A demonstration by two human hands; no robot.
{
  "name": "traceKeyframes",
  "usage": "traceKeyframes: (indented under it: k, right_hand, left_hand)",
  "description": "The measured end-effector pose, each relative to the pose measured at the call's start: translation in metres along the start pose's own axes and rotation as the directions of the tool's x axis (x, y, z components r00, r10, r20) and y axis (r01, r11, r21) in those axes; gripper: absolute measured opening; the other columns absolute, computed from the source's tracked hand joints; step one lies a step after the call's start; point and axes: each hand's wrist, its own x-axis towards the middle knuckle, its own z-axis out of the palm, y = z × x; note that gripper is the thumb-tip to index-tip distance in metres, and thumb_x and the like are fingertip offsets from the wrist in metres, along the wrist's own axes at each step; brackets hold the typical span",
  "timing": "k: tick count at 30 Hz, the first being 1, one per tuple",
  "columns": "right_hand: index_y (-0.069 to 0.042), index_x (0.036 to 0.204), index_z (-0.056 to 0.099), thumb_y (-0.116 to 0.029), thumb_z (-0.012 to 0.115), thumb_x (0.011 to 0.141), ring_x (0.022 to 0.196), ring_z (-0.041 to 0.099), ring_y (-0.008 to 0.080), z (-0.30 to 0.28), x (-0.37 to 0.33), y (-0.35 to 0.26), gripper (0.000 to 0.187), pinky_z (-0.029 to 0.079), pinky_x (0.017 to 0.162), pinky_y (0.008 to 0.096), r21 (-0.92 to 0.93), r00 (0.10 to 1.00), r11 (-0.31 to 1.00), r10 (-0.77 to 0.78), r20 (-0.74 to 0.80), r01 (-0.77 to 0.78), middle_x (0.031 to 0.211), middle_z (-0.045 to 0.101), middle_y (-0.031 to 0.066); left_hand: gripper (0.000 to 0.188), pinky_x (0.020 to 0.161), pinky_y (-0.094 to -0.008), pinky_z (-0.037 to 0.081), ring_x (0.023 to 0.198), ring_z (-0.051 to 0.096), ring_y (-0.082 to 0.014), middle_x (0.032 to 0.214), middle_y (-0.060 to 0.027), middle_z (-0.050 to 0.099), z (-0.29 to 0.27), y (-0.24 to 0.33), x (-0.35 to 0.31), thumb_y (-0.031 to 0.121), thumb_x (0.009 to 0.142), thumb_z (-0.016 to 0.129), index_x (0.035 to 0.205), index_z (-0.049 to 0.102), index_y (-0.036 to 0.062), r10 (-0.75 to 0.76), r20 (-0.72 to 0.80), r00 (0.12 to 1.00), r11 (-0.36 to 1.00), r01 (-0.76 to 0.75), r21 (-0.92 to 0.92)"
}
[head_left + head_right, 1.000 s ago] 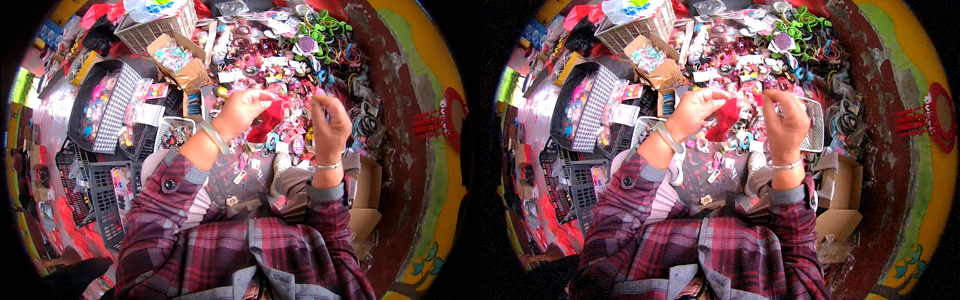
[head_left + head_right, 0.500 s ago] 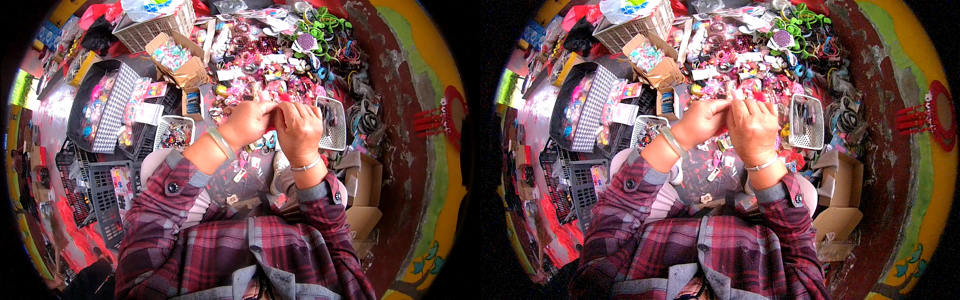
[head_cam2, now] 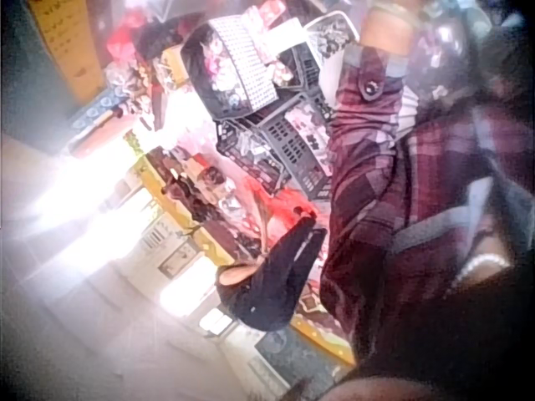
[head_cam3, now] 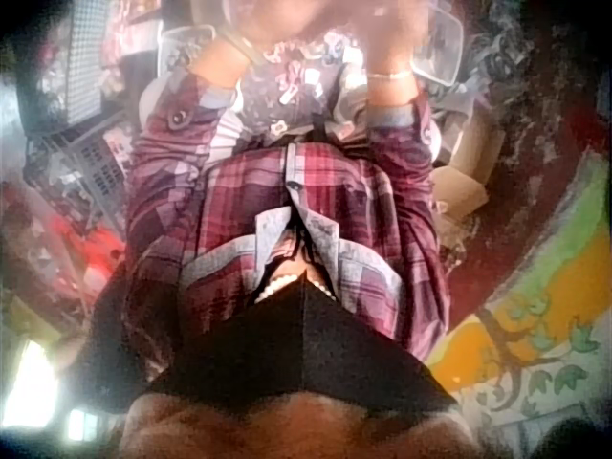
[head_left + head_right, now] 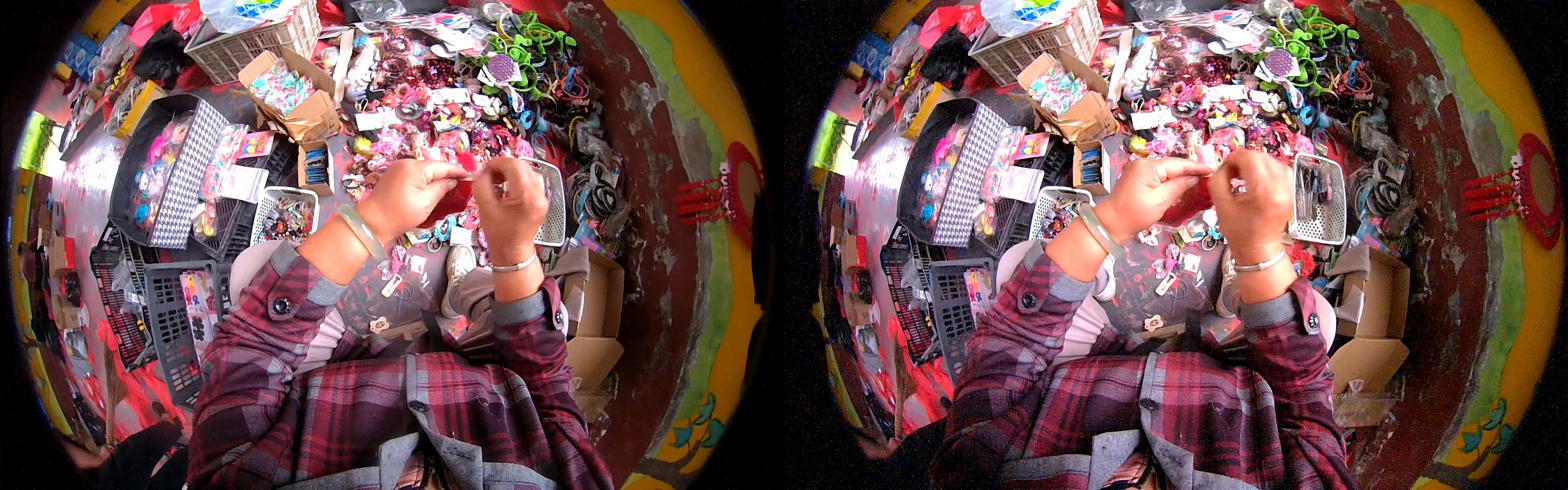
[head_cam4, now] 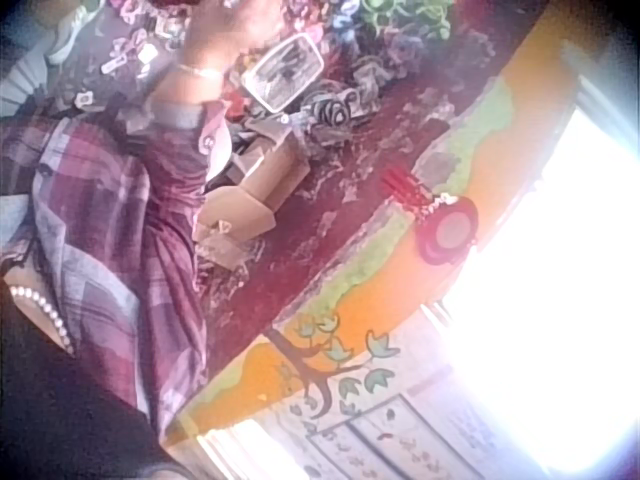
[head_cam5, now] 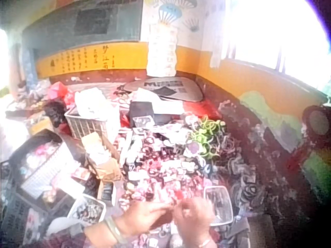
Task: The person sits on the floor and sorts through a large pile of hair accessories, picking up items like hair clips and scrunchies, placing them into small plastic bags, and organizing them into baskets and boxes.
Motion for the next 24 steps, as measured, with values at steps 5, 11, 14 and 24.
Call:
traceKeyframes:
  k: [5,11,14,24]
  right_hand:
    - [-0.002,0.083,0.06,-0.001,0.058,0.078,0.064,0.053,0.0063,-0.013,0.005,0.029,0.005,0.042,0.058,0.019,0.657,0.831,0.617,0.555,0.029,-0.434,0.072,0.057,-0.0005]
    - [-0.001,0.082,0.058,-0.004,0.055,0.083,0.066,0.055,0.0094,-0.032,0.011,0.043,0.005,0.044,0.064,0.0216,0.826,0.731,0.403,0.682,0.015,-0.394,0.074,0.06,0.0036]
    - [0.0,0.081,0.059,-0.003,0.054,0.082,0.067,0.055,0.01,-0.041,0.014,0.038,0.006,0.043,0.063,0.022,0.723,0.826,0.509,0.542,0.152,-0.467,0.073,0.06,0.0033]
    - [-0.006,0.078,0.066,-0.002,0.059,0.071,0.07,0.063,0.0267,-0.036,0.004,0.009,0.01,0.049,0.065,0.0344,-0.04,0.647,0.87,0.396,0.651,-0.492,0.078,0.064,0.0118]
  left_hand:
    - [0.02,0.075,-0.0242,0.048,0.084,0.06,-0.0107,0.095,-0.0052,0.063,-0.017,0.002,0.004,0.005,0.087,0.051,0.103,0.06,-0.0007,-0.209,0.069,0.975,0.865,0.217,-0.452]
    - [0.021,0.072,-0.0267,0.05,0.083,0.061,-0.0137,0.096,-0.0063,0.062,-0.044,0.011,0.008,0.009,0.086,0.051,0.106,0.055,0.0011,-0.368,-0.02,0.93,0.689,0.258,-0.677]
    - [0.021,0.073,-0.0281,0.05,0.082,0.062,-0.0144,0.096,-0.0063,0.063,-0.058,0.006,0.009,0.009,0.086,0.052,0.106,0.056,0.0035,-0.364,-0.034,0.931,0.626,0.218,-0.749]
    - [0.021,0.073,-0.0282,0.05,0.083,0.061,-0.015,0.096,-0.0072,0.063,-0.062,0.006,0.01,0.007,0.085,0.052,0.105,0.056,0.0024,-0.427,-0.074,0.901,0.654,0.252,-0.713]
